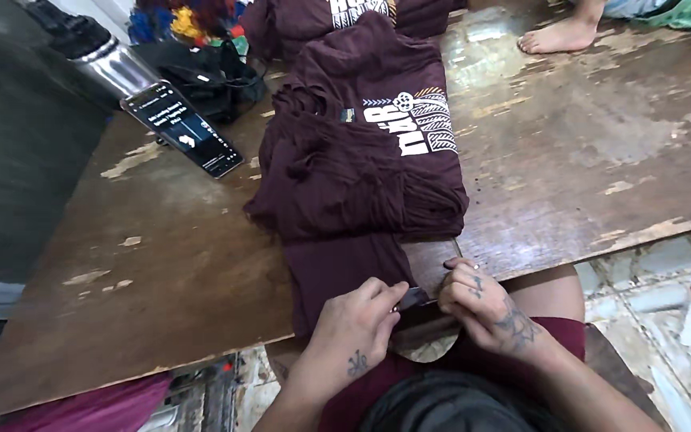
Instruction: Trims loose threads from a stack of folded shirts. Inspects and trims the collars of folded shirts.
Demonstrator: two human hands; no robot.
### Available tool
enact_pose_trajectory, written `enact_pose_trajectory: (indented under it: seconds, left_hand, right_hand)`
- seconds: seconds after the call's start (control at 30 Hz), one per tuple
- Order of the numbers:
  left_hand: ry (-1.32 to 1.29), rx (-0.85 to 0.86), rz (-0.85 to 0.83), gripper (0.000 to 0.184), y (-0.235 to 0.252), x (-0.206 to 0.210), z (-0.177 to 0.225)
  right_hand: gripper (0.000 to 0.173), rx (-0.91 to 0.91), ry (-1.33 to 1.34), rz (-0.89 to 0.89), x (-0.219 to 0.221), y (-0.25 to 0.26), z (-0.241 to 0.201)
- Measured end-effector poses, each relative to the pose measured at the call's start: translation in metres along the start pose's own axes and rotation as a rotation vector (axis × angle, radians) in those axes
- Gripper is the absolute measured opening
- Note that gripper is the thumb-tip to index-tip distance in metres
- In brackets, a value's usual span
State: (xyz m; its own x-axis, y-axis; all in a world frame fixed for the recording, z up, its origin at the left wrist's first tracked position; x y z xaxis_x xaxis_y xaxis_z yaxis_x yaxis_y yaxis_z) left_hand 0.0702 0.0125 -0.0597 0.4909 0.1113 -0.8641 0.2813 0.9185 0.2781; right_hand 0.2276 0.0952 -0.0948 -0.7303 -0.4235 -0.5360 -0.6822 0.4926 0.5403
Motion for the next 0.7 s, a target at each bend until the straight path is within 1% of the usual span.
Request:
enact_pose_trajectory:
  seconds: [0.07, 0.1, 0.13, 0.23, 0.27, 0.3, 0.33, 0.37, 0.4, 0.5, 0.6, 0.63, 0.7]
  left_hand:
    - [0.047, 0.019, 0.042, 0.031, -0.001, 0.0, 0.001]
    - [0.03, 0.007, 0.054, 0.031, -0.002, -0.001, 0.0]
    - [-0.013, -0.023, 0.064, 0.031, -0.001, -0.003, -0.002]
    - [-0.254, -0.141, 0.131, 0.039, 0.0, -0.003, -0.012]
    - [-0.307, -0.159, 0.155, 0.04, 0.001, -0.001, -0.015]
    - [-0.315, -0.167, 0.162, 0.04, 0.001, 0.002, -0.016]
    - [-0.291, -0.163, 0.146, 0.039, 0.001, 0.003, -0.015]
    - [-0.251, -0.15, 0.114, 0.038, 0.001, 0.002, -0.013]
    - [-0.212, -0.13, 0.079, 0.038, 0.0, 0.001, -0.011]
    - [-0.129, -0.052, 0.019, 0.035, -0.005, 0.001, -0.006]
    - [-0.018, 0.023, 0.055, 0.032, -0.002, 0.006, 0.001]
    - [0.003, 0.031, 0.077, 0.031, -0.002, 0.005, 0.001]
    - [0.003, -0.015, 0.09, 0.032, -0.007, 0.002, -0.001]
  right_hand:
    - [0.029, -0.006, 0.08, -0.001, -0.001, -0.002, 0.0]
    - [0.032, 0.003, 0.092, -0.006, -0.001, -0.003, 0.0]
    - [0.035, 0.027, 0.055, -0.006, 0.0, -0.002, 0.0]
    - [0.048, 0.159, -0.244, -0.012, 0.007, 0.009, -0.003]
    - [0.046, 0.182, -0.297, -0.025, 0.011, 0.013, -0.004]
    - [0.035, 0.177, -0.314, -0.031, 0.015, 0.016, -0.003]
    - [0.024, 0.161, -0.276, -0.036, 0.015, 0.016, -0.002]
    - [0.017, 0.144, -0.211, -0.047, 0.012, 0.014, 0.001]
    - [0.014, 0.129, -0.149, -0.059, 0.006, 0.011, 0.004]
    - [0.019, 0.104, -0.024, -0.099, -0.009, 0.002, 0.009]
    - [0.024, 0.055, 0.082, -0.061, -0.009, 0.0, 0.007]
    - [0.026, 0.043, 0.123, -0.057, -0.009, 0.0, 0.007]
    - [0.033, 0.056, 0.185, -0.09, -0.008, -0.004, 0.009]
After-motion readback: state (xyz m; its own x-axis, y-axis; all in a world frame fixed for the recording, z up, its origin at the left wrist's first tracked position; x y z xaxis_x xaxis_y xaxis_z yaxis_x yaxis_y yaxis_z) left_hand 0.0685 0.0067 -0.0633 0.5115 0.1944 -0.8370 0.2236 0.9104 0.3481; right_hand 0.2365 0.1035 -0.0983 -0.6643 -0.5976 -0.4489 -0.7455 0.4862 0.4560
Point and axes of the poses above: each hand's wrist, its own y-axis towards the middle knuckle, its own x-axis out of the palm, z = x × y, the point moved 6 cm from there along y, towards the middle knuckle, and after that the axes turned 10 degrees about x, right-handed, at the moved point
